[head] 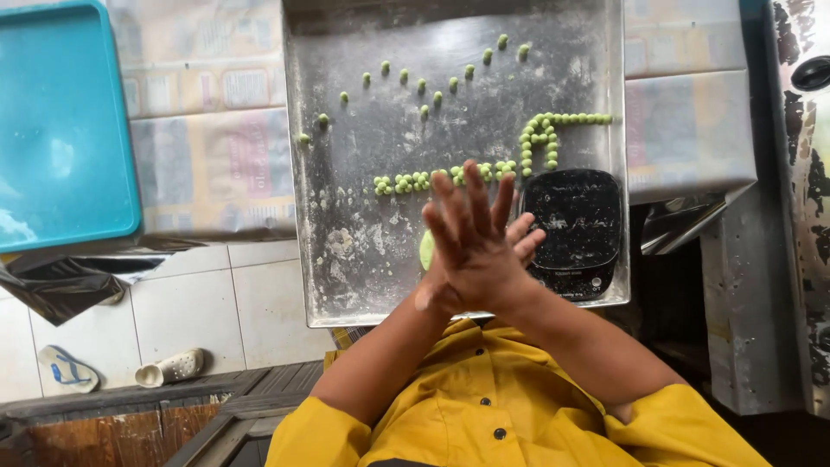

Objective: Rolling small pieces of green dough into uniform balls and arranging them on a tray.

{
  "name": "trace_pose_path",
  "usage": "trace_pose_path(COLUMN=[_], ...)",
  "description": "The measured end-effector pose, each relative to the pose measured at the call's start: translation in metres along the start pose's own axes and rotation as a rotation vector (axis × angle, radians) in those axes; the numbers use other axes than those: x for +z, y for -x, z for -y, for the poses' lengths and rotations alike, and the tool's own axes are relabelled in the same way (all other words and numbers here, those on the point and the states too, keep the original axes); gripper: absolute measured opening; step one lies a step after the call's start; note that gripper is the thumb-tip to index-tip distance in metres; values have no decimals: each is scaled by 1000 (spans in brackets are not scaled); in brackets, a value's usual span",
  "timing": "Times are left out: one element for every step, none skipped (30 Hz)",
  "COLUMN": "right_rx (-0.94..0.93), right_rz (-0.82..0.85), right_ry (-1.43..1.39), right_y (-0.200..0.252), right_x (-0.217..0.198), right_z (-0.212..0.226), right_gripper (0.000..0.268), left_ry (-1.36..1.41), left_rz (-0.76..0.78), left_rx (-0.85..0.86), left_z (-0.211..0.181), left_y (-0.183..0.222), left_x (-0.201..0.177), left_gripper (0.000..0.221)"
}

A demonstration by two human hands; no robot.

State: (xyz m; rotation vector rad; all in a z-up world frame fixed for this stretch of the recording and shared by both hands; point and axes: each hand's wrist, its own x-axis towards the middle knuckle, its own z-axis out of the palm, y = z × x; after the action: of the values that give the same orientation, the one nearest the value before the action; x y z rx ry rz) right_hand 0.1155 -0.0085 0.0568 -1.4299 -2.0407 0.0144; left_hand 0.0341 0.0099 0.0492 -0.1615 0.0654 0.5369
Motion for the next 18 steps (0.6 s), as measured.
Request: trace_pose_path(right_rx=[-32, -65, -63, -116, -169, -166, 120, 405, 403, 189, -22, -28, -1, 33, 33, 87, 143, 143], right_rz=[-11, -21, -27, -25, -23, -19, 337, 692, 696, 459, 220, 219, 157, 102, 108, 20, -69, -62], right_ry=[5, 11, 15, 19, 22, 22, 149, 273, 271, 264, 255, 254, 83, -94, -100, -364, -626, -630], right_y=[-3, -7, 5, 16, 28, 48, 69, 89, 60, 28, 1, -7, -15, -17, -17, -17, -19, -19], right_x=[1, 3, 10, 17, 25, 56, 87, 118, 79, 37, -10, -16, -21, -25, -26, -26, -27, -27], right_z=[-15, -29, -19, -11, -3, -16, -30, -43, -40, -39, -35, -35, -35, -31, -28, -25, -22, -21], right_gripper=[106, 108, 108, 111, 114, 114, 113, 117, 117, 112, 111, 111, 110, 109, 109, 109, 109, 109], left_ry=[-43, -86, -91, -85, -79, -75, -55, -37, -35, -24, -12, -14, -91, -170, -172, -134, -86, -82], left_rz=[20, 40, 42, 62, 82, 80, 98, 117, 115, 142, 169, 173, 385, 581, 573, 344, 116, 113], left_rx=[0, 1, -5, 14, 34, 33, 58, 88, 91, 114, 136, 142, 707, 1274, 1280, 681, 83, 88], left_z=[-7, -15, -17, -19, -21, -19, -17, -16, -13, -14, -15, 10, 34, 61, 40, 17, -5, -6], left_y=[4, 9, 8, 6, 4, 6, 8, 10, 12, 11, 10, -10, -31, -47, -34, -20, -6, -8], left_x=[6, 12, 17, 22, 27, 27, 27, 27, 27, 27, 28, 14, 0, -17, -8, 3, 14, 5], left_gripper=[104, 106, 106, 105, 103, 103, 101, 99, 99, 97, 95, 95, 104, 116, 116, 106, 99, 99])
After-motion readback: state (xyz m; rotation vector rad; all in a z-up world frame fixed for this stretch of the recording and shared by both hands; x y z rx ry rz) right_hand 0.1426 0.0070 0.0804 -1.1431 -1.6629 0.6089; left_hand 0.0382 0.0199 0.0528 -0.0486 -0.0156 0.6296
